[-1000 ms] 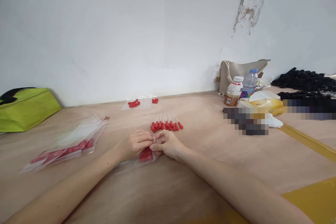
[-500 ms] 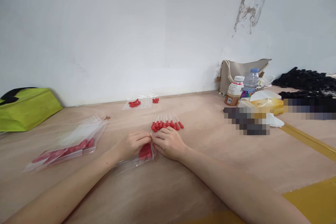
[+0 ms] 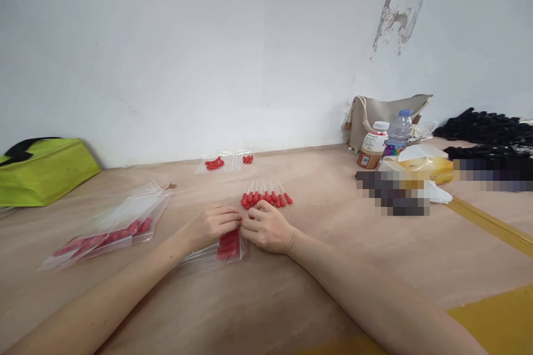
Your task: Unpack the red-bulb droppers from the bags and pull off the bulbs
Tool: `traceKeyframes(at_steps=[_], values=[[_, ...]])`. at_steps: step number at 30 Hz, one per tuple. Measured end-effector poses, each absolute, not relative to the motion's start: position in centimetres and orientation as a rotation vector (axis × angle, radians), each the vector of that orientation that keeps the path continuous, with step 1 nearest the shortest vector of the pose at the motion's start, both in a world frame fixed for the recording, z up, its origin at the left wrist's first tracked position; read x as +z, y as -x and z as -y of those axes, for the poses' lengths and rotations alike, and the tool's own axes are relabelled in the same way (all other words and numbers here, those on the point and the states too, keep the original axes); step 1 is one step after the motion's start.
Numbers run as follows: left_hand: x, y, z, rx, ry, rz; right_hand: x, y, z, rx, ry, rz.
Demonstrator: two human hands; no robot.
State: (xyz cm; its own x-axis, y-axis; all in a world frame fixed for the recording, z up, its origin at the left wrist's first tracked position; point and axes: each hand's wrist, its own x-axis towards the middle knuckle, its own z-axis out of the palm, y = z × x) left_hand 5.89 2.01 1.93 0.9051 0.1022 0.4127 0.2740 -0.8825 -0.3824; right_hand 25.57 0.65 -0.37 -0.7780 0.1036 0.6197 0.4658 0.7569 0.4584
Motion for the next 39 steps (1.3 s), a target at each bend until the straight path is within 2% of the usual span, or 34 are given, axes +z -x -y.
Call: traceKeyframes(at_steps=[6, 21, 24, 29, 32, 39], values=[[1.9, -6.0, -2.0, -0.421, 2.701, 0.266, -0.5, -25.3, -1.2, -0.756, 0.333, 2.576], [3.0, -5.6, -1.4, -0.394, 2.781, 0.363, 0.1, -25.8, -1.1, -0.613, 0.236, 2.641], [3.1, -5.6, -1.3, -0.467, 2.768, 0.358, -0.1, -25.8, -0.9, -0.418, 0.39, 2.588], [2.3, -5.3, -1.6, -0.544, 2.682, 0.363, 0.2, -26.2, 0.5, 0.231, 0.559, 2.384], [1.7, -5.5, -1.8, -0.593, 2.704, 0.413, 0.6, -26.5, 1.0, 0.506, 0.566, 2.326], [2.5, -5.0, 1.9, -0.833, 2.944, 1.136, 0.3, -26.3, 0.8, 0.713, 0.691, 2.292]])
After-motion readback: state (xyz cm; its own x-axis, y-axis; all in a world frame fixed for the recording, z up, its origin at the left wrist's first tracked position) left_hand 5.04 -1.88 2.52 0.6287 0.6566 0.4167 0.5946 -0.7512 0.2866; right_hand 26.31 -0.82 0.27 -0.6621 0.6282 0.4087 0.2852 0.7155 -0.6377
